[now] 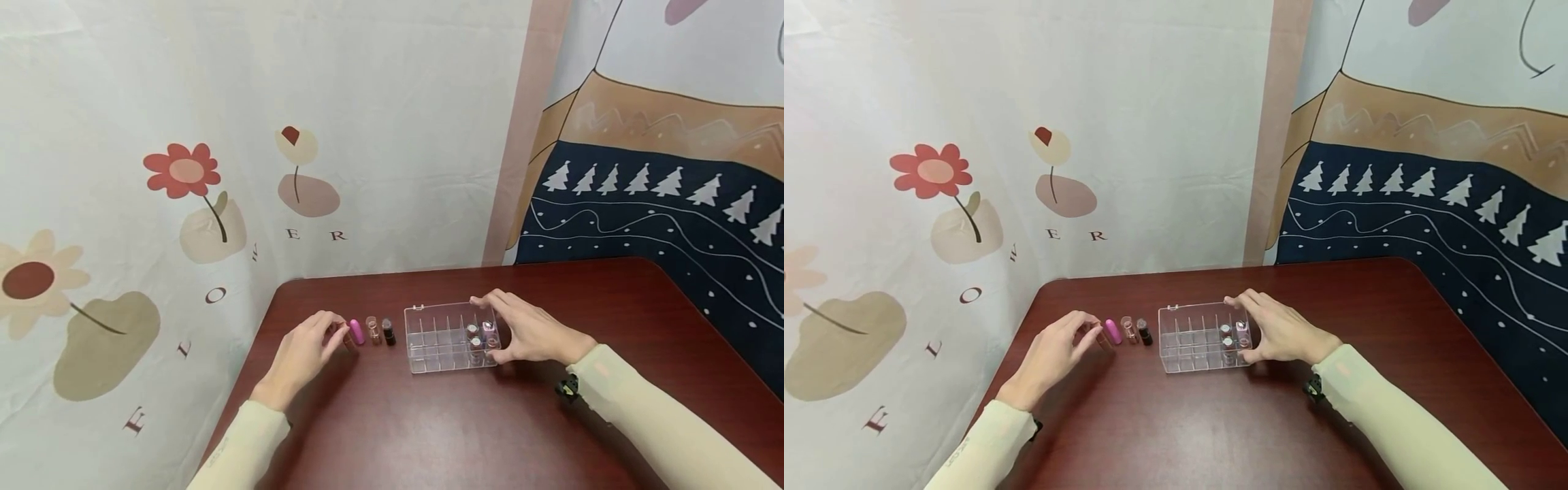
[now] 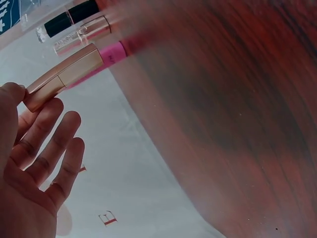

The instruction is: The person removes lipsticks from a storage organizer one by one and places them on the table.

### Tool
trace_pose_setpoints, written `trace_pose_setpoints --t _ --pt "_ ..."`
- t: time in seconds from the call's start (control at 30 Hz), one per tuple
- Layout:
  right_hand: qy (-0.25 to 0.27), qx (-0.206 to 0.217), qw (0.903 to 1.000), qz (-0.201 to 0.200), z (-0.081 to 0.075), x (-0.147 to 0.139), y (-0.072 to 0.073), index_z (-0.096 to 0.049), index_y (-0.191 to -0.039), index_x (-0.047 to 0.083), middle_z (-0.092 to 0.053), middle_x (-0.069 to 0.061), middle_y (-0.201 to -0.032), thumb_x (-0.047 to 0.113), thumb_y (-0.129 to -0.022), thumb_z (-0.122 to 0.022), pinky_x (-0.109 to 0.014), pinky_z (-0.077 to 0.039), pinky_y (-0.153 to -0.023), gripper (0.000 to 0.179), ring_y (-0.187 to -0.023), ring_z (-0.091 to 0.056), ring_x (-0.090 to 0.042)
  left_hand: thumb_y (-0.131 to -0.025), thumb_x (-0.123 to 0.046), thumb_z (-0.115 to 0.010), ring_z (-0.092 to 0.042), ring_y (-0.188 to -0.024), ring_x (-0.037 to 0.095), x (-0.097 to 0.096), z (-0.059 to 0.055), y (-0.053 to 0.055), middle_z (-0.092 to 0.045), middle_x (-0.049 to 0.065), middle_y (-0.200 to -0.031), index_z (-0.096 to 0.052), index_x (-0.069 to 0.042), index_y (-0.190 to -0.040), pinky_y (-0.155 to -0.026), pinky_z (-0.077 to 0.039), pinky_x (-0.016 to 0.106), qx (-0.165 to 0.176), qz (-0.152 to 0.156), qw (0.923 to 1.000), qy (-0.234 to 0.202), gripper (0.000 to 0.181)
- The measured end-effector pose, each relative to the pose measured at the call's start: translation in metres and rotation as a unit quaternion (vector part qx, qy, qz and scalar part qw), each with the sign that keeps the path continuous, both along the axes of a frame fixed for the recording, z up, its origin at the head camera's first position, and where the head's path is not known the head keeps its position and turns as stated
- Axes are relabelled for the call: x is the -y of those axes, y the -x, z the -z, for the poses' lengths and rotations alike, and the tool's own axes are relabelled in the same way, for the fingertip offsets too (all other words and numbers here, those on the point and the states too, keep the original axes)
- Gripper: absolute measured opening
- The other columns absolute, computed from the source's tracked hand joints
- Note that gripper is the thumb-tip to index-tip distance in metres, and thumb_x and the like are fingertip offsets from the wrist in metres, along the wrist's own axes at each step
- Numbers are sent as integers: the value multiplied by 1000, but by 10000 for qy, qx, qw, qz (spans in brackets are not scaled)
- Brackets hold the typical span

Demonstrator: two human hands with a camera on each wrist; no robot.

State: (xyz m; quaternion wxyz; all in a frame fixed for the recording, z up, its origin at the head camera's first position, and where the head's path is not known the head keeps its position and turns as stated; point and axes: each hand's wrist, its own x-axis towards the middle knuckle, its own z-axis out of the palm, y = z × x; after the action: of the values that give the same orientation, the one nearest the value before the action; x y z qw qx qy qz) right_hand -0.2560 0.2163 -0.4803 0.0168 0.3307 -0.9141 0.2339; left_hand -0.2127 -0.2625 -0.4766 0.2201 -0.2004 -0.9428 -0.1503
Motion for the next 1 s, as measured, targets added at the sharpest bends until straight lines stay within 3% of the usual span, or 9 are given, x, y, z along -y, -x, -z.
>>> trace_pose_setpoints --t 0.53,1.0 --pt "17 -25 10000 -17 0 0 0 -55 -169 21 -67 -4 -152 34 -78 -104 -54 -66 -106 104 -136 -66 -23 -110 -24 -83 -76 -87 18 8 9 14 -82 3 -110 -80 -14 -118 -76 -68 45 -108 -45 9998 138 13" --pt "8 45 10000 20 3 1 0 -54 -169 20 -66 -6 -154 35 -78 -104 -57 -64 -111 105 -137 -66 -24 -111 -23 -82 -72 -84 19 14 15 19 -82 3 -109 -81 -13 -121 -72 -66 43 -80 -54 9994 331 14"
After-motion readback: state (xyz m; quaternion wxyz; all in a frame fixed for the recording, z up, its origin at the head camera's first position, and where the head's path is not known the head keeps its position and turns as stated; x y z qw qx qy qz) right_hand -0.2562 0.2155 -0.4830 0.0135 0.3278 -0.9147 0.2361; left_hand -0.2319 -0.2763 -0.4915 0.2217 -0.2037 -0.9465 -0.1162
